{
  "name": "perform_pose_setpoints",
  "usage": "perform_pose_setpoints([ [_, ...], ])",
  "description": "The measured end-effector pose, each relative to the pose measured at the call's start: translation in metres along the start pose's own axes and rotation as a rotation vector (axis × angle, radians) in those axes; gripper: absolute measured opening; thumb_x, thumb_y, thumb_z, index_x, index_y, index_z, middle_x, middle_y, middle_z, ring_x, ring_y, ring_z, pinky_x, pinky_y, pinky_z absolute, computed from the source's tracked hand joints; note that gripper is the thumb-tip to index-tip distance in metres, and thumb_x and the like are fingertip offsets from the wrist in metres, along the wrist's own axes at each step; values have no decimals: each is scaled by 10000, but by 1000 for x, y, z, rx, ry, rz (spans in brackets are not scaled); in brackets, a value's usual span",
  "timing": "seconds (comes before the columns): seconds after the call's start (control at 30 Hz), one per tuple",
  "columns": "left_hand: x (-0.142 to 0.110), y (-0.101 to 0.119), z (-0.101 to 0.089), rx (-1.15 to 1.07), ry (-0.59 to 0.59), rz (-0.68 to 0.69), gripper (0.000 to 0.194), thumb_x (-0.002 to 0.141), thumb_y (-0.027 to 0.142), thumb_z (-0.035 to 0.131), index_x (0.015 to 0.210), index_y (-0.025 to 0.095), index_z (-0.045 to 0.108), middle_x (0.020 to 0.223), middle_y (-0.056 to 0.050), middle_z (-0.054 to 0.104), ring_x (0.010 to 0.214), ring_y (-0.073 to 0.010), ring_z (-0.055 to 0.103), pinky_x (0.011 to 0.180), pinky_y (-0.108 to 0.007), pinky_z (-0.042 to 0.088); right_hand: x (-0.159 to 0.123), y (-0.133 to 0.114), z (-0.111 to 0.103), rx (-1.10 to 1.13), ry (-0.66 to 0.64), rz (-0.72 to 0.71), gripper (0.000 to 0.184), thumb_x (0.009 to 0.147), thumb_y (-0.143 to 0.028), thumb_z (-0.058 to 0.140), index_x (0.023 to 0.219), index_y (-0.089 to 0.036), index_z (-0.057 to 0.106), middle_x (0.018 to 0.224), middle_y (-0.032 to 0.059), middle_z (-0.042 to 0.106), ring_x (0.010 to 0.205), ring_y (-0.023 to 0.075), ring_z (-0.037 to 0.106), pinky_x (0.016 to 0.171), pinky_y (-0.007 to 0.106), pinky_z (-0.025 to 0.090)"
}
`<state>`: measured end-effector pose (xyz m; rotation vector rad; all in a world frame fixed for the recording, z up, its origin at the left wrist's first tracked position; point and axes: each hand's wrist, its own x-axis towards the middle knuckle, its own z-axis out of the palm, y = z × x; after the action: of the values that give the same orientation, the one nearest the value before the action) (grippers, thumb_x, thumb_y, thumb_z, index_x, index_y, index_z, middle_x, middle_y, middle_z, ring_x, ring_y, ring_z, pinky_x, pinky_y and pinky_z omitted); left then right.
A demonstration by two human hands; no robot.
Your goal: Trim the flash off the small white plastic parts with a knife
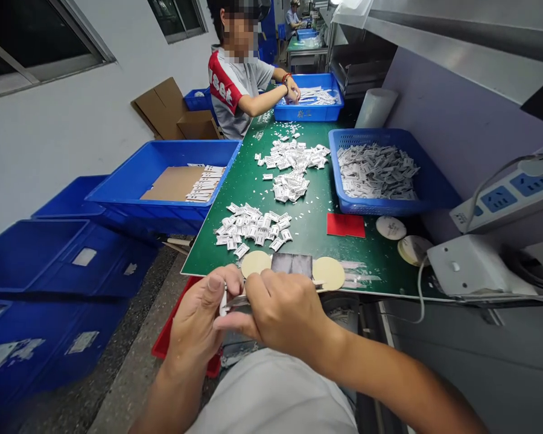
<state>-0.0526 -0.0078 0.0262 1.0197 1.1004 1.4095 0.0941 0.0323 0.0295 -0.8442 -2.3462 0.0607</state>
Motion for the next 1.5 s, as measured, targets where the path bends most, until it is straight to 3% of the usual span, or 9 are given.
perform_pose_setpoints([
  [0.5, 0, 2, 7, -14, 21, -62, 369, 961, 414, 425, 695, 192, 553, 692, -11, 414, 648, -148, 371, 604, -278, 297, -2, 0, -1, -150, 52, 6, 611, 945, -632, 221, 620, -196, 501, 514, 2, 447, 482, 147, 317, 525, 313, 144],
  [0.7, 5, 0, 12, 19, 24, -86, 365, 965, 434, 382, 742, 200, 552, 660, 0, 444, 600, -138, 400, 578, -261, 328, -12, 0, 9, -16, 44, 52, 602, 972, -586, 233, 633, -176, 516, 522, 2, 468, 487, 124, 337, 528, 304, 153],
  [0.87, 86, -10, -14, 884, 121, 100, 365, 969, 417, 326, 935, 185, 606, 781, -44, 585, 738, -181, 539, 700, -283, 417, -34, 16, 1, 541, -103, 294, 556, 961, -602, 280, 633, -185, 446, 564, -39, 404, 517, 99, 341, 528, 263, 206],
  [0.97, 154, -19, -34, 1033, 74, 73, 244, 882, 363, 557, 760, 165, 631, 812, -86, 642, 907, -247, 577, 860, -365, 416, -66, 41, -9, 1005, -243, 623, 489, 916, -617, 412, 721, -176, 496, 654, -37, 423, 592, 98, 350, 545, 233, 255],
  [1.07, 212, -27, -41, 1114, 57, 22, 219, 870, 343, 611, 930, 138, 654, 1004, -99, 654, 984, -246, 594, 888, -442, 457, -110, 69, -6, 1670, -324, 912, 470, 723, -585, 719, 799, -140, 590, 558, -76, 391, 484, 49, 261, 463, 203, 200],
  [1.13, 244, -30, -36, 1113, 62, 12, 291, 899, 332, 584, 1124, 149, 607, 1168, -101, 610, 1025, -235, 598, 877, -459, 493, -137, 83, 3, 1761, -274, 976, 595, 665, -734, 656, 804, -159, 593, 457, -111, 311, 388, 36, 185, 389, 196, 171],
  [1.17, 258, -31, -31, 1096, 63, 11, 321, 907, 325, 574, 1181, 158, 581, 1214, -103, 590, 1038, -235, 599, 871, -459, 505, -148, 88, 8, 1771, -209, 1025, 570, 739, -741, 574, 860, -184, 584, 464, -122, 263, 380, 35, 130, 371, 184, 140],
  [1.3, 296, -31, -6, 948, 49, -6, 348, 908, 309, 577, 1222, 161, 560, 1233, -109, 580, 1037, -240, 604, 854, -453, 522, -172, 87, 15, 1761, -27, 1175, 378, 850, -596, 563, 879, -219, 549, 511, -126, 192, 408, 32, 37, 362, 147, 105],
  [1.5, 287, -26, 1, 579, 86, -79, 325, 910, 313, 574, 1195, 158, 573, 1204, -104, 593, 1004, -230, 614, 828, -436, 533, -166, 70, 4, 1661, 63, 1274, 401, 816, -582, 629, 833, -193, 536, 487, -124, 273, 398, 13, 75, 366, 149, 79],
])
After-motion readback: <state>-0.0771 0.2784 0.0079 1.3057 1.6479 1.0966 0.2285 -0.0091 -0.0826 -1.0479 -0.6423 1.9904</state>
